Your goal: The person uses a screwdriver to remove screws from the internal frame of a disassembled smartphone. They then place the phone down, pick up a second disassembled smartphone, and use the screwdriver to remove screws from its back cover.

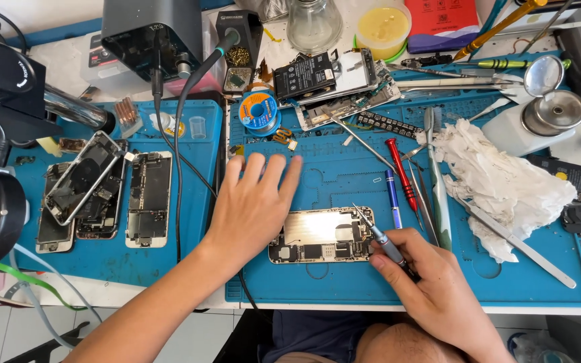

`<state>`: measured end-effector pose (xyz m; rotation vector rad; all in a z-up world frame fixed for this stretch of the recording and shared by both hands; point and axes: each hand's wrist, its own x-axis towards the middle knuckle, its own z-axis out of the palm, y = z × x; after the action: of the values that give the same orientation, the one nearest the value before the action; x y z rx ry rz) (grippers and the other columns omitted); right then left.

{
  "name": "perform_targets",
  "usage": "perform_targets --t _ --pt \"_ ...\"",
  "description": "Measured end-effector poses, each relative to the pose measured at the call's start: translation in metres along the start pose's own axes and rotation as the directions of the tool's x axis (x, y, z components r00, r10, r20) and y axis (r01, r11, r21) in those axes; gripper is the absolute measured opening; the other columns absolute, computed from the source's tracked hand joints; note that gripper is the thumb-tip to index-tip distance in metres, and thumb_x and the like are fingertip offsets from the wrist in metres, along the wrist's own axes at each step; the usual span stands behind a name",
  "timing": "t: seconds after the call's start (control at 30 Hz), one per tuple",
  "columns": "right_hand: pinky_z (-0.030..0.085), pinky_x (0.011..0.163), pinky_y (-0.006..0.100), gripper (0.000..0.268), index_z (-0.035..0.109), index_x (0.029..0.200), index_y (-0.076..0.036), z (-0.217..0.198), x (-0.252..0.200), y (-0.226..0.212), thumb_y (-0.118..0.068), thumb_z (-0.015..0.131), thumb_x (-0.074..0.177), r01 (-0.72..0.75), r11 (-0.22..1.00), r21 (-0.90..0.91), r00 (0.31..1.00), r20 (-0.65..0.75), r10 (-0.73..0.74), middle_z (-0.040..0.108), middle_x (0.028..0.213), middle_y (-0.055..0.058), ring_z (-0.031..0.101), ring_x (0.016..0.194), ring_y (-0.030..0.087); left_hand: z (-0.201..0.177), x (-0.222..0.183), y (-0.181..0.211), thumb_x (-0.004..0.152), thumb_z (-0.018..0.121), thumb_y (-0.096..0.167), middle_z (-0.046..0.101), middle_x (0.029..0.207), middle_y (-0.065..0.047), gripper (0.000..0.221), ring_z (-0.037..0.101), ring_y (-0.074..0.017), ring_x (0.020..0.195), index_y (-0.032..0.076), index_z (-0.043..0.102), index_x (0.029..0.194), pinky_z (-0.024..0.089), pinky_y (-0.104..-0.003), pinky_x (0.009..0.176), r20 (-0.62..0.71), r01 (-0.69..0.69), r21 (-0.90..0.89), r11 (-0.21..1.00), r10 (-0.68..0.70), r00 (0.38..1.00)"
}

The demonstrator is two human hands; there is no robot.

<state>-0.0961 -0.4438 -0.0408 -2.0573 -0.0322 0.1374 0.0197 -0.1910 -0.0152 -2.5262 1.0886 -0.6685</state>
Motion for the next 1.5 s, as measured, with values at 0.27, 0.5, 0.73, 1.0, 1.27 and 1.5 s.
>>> perform_targets --t 0.27,0.5,0.73,1.0,1.27,1.5 --pt "0.048 0.056 0.025 0.018 0.067 0.104 -0.015 0.000 0.000 0.000 -0.027 0.067 0.090 -0.007 1.000 0.000 1.000 0.007 0.007 0.079 0.079 -0.006 0.061 0.059 0.009 0.002 0.005 0.000 0.093 0.063 -0.001 0.053 0.086 -0.007 0.015 0.046 -0.0251 0.076 0.008 0.069 0.104 0.038 -0.035 0.062 -0.177 -0.070 -0.164 0.984 0.041 0.983" --pt "0.045 0.052 0.026 0.019 0.067 0.105 -0.015 0.000 -0.001 0.001 -0.027 0.066 0.091 -0.030 0.999 0.023 1.000 0.009 0.030 0.078 0.077 -0.006 0.059 0.056 0.009 0.006 0.009 0.002 0.095 0.065 0.006 0.053 0.091 -0.007 0.017 0.049 -0.0262 0.081 0.012 0.066 0.112 0.041 -0.037 0.068 -0.073 0.015 -0.044 0.999 -0.018 0.997" --pt "0.045 0.053 0.026 0.019 0.067 0.105 -0.015 -0.001 0.000 0.000 -0.027 0.066 0.091 -0.003 1.000 0.012 1.000 0.016 0.003 0.077 0.076 -0.005 0.059 0.056 0.009 0.006 0.002 0.005 0.088 0.064 -0.001 0.052 0.095 -0.007 0.033 0.049 -0.0284 0.085 0.019 0.064 0.114 0.043 -0.045 0.080 -0.055 0.031 -0.084 0.996 -0.035 0.998" --pt "0.057 0.055 0.024 0.017 0.069 0.103 -0.013 0.003 0.003 0.000 -0.024 0.068 0.089 -0.116 0.992 0.056 0.991 -0.054 0.119 0.082 0.085 -0.004 0.073 0.064 0.005 0.011 0.006 0.007 0.087 0.061 0.005 0.055 0.107 -0.010 0.047 0.052 -0.0314 0.099 0.015 0.063 0.133 0.043 -0.054 0.088 0.052 0.018 -0.094 0.995 -0.013 0.999" --pt "0.047 0.049 0.022 0.073 0.020 0.161 -0.012 0.006 0.006 -0.006 -0.005 0.049 0.095 0.003 0.941 0.339 0.986 -0.159 0.054 0.073 0.103 0.010 0.048 0.052 0.012 0.014 0.054 -0.014 0.094 0.064 0.008 0.070 0.069 0.002 0.010 0.054 -0.0220 0.066 0.013 0.067 0.086 0.035 -0.036 0.065 -0.165 -0.301 -0.598 0.743 0.253 0.953" --pt "0.049 0.045 0.021 0.026 0.053 0.124 0.005 0.013 -0.003 0.000 -0.003 0.040 0.103 0.173 0.867 0.467 0.943 -0.334 -0.008 0.069 0.107 0.029 0.057 0.050 0.017 0.025 0.039 -0.012 0.102 0.067 0.039 0.053 0.056 -0.001 0.046 0.044 -0.0200 0.058 0.013 0.053 0.067 0.030 -0.035 0.058 -0.269 -0.332 -0.719 0.610 0.196 0.943"
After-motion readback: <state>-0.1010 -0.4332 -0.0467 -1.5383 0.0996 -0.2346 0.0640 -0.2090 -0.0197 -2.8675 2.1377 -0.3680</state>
